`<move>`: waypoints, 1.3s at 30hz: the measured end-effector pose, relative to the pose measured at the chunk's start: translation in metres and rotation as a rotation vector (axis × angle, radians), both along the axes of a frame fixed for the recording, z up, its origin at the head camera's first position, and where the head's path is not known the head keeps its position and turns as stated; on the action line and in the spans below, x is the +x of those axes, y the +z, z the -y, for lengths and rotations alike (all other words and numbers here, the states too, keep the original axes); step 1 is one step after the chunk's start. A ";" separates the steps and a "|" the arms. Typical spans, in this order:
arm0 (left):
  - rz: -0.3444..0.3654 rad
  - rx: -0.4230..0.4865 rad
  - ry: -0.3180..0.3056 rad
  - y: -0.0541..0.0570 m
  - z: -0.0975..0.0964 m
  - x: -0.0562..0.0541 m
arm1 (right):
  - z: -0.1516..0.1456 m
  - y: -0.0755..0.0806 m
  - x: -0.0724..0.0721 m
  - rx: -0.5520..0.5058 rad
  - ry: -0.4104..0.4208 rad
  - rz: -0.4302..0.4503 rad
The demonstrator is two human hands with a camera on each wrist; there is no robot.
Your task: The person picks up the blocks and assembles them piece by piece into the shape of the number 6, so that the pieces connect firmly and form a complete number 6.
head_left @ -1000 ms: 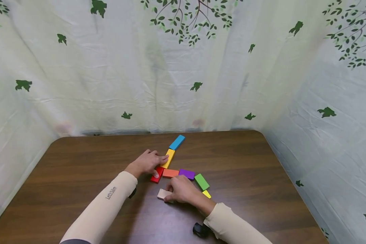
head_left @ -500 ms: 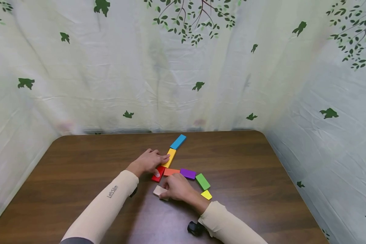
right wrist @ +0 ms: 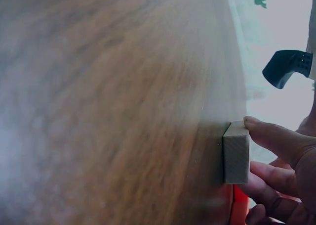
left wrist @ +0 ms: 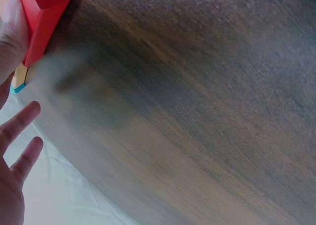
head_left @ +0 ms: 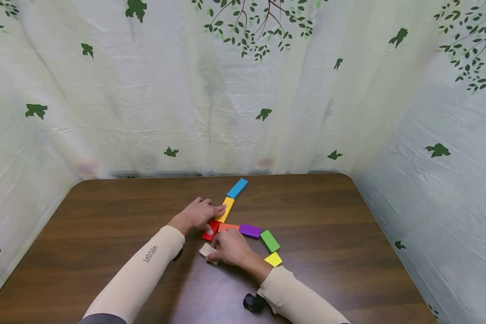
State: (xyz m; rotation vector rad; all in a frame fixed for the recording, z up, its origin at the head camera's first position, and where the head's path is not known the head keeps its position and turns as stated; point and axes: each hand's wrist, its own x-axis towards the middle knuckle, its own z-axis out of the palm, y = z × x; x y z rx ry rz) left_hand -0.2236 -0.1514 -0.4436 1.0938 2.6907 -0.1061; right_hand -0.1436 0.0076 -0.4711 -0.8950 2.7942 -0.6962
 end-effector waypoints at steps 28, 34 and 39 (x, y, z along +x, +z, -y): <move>0.003 0.016 0.007 0.002 0.000 0.000 | 0.006 -0.001 -0.005 -0.013 -0.040 -0.036; 0.007 0.004 0.014 0.003 0.000 0.000 | 0.006 0.000 -0.005 -0.017 -0.039 -0.035; -0.005 0.007 0.006 0.003 0.000 0.001 | 0.008 -0.001 -0.005 -0.010 -0.048 -0.034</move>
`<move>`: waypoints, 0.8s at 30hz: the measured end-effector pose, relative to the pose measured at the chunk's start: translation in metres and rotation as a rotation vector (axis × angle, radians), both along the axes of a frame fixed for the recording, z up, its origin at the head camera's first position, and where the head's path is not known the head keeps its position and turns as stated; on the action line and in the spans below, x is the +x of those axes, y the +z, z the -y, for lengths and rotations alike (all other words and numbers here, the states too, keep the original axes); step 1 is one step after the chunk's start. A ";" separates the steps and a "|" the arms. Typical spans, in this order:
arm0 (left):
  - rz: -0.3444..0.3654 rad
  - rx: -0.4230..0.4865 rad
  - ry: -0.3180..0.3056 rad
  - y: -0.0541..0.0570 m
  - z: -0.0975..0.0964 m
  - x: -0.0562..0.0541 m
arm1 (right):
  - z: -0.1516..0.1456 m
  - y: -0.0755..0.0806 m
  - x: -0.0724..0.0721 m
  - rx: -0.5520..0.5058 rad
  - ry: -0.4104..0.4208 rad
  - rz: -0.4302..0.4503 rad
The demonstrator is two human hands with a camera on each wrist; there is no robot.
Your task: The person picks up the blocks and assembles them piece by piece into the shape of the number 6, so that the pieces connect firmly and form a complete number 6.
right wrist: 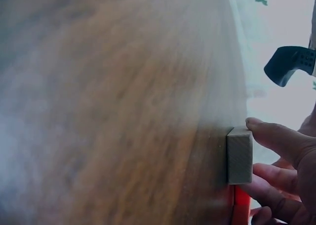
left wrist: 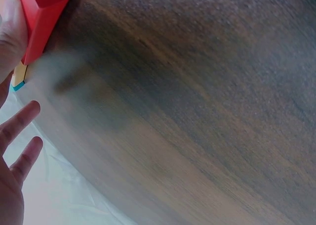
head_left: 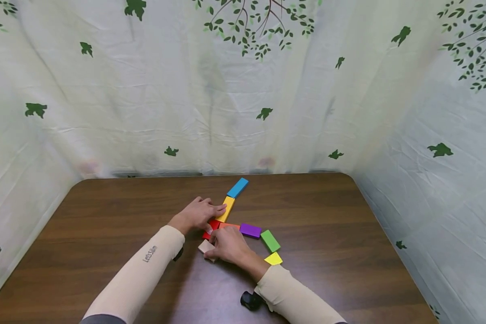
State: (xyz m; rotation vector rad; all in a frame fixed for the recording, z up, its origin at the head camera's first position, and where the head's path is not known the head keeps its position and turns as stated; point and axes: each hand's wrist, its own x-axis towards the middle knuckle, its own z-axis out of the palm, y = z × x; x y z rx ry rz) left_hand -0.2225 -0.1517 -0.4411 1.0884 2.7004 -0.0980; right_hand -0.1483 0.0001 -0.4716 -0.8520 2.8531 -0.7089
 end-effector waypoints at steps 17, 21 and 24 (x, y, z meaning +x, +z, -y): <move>-0.006 0.000 -0.005 0.000 -0.001 0.000 | 0.002 0.000 0.001 0.007 -0.017 0.001; -0.005 0.005 -0.001 0.000 -0.001 0.001 | 0.003 0.000 0.001 0.014 -0.028 0.007; 0.001 0.002 0.007 0.001 -0.001 0.000 | 0.004 -0.001 0.001 0.022 -0.038 0.014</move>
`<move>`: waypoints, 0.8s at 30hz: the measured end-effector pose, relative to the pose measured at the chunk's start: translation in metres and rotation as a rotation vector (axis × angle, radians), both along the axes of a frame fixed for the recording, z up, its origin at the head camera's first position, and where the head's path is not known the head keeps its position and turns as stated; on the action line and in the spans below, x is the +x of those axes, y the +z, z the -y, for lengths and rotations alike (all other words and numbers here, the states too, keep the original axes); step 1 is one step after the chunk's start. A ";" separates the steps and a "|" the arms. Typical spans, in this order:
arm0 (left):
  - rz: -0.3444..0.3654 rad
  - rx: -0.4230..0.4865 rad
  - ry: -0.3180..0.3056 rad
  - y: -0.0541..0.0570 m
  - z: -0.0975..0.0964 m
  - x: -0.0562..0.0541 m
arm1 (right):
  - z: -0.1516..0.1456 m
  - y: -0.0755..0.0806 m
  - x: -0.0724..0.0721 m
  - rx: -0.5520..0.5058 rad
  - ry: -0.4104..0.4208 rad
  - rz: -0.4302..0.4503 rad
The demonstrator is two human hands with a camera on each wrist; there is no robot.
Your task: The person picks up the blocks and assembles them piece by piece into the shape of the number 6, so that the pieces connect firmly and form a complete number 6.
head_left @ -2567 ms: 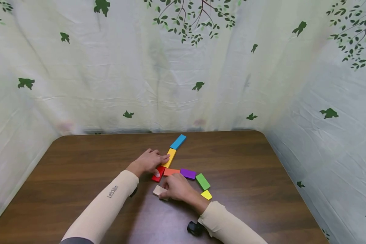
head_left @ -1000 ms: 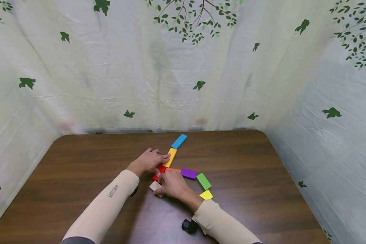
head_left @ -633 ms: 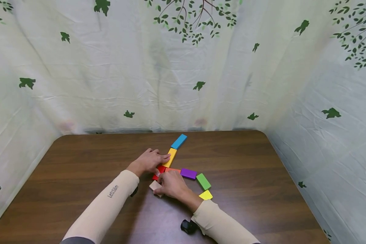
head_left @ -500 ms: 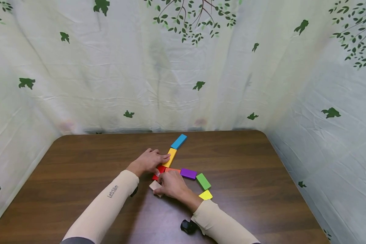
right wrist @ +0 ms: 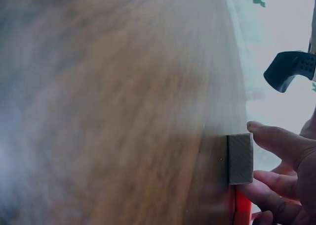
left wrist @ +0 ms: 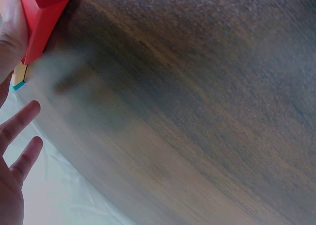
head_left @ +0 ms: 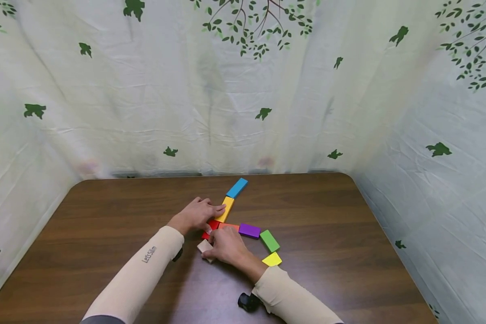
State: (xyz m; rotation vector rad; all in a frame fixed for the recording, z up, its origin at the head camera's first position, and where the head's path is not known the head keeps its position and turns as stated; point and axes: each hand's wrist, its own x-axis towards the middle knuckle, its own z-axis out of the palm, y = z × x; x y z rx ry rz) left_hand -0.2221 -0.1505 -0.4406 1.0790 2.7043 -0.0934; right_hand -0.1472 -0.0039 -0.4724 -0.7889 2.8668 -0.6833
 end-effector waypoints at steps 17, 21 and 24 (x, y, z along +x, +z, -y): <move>-0.006 0.007 0.002 0.000 0.001 0.000 | 0.001 0.001 0.001 0.013 -0.020 0.020; -0.001 0.010 0.005 -0.001 0.000 -0.001 | -0.001 0.001 0.001 -0.002 -0.011 0.014; 0.000 0.010 0.004 0.000 0.001 -0.001 | -0.004 0.003 0.000 -0.014 0.005 -0.007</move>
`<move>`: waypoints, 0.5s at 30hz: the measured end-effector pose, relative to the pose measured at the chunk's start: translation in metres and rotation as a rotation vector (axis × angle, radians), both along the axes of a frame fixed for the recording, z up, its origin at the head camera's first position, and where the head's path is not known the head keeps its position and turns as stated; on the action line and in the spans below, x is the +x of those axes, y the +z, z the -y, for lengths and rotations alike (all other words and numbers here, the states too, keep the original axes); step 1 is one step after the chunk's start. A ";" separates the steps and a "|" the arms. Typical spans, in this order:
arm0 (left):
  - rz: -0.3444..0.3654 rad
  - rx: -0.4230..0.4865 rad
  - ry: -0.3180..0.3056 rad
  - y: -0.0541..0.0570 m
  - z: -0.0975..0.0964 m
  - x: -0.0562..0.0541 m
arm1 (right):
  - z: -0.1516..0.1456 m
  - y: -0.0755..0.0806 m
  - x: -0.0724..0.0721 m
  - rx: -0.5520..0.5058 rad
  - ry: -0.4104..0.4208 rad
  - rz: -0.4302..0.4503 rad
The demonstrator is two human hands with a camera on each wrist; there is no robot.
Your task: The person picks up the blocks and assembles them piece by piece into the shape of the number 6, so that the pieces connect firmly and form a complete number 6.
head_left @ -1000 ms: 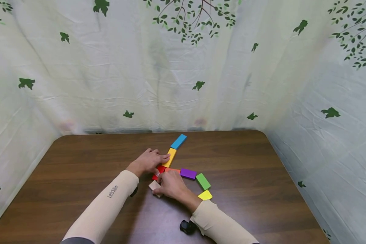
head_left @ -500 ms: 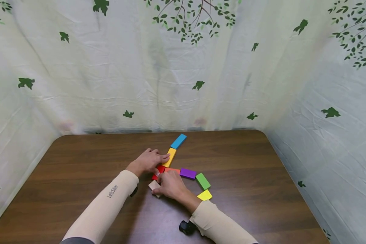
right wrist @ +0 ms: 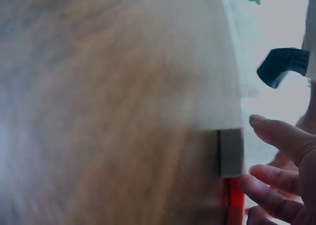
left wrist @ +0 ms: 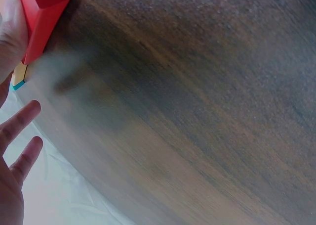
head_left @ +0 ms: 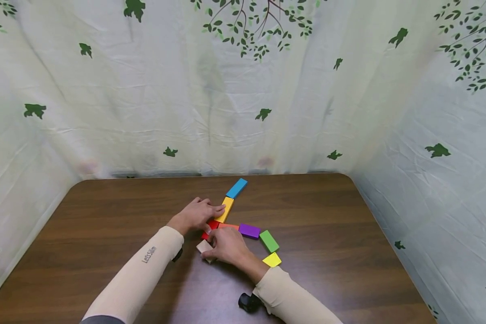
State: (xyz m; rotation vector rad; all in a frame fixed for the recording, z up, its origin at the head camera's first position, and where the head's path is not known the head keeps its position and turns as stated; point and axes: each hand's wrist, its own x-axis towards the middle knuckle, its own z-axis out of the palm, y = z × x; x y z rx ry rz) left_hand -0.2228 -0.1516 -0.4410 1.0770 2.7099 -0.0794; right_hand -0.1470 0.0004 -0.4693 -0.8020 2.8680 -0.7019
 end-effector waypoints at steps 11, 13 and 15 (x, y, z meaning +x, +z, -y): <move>0.009 0.001 -0.002 0.001 0.000 0.001 | -0.036 0.012 -0.007 -0.109 0.127 0.058; 0.021 -0.004 0.008 0.001 -0.001 0.001 | -0.044 0.014 -0.008 -0.108 0.149 0.068; 0.033 -0.012 0.019 0.001 -0.001 0.000 | -0.053 0.015 -0.009 -0.106 0.162 0.082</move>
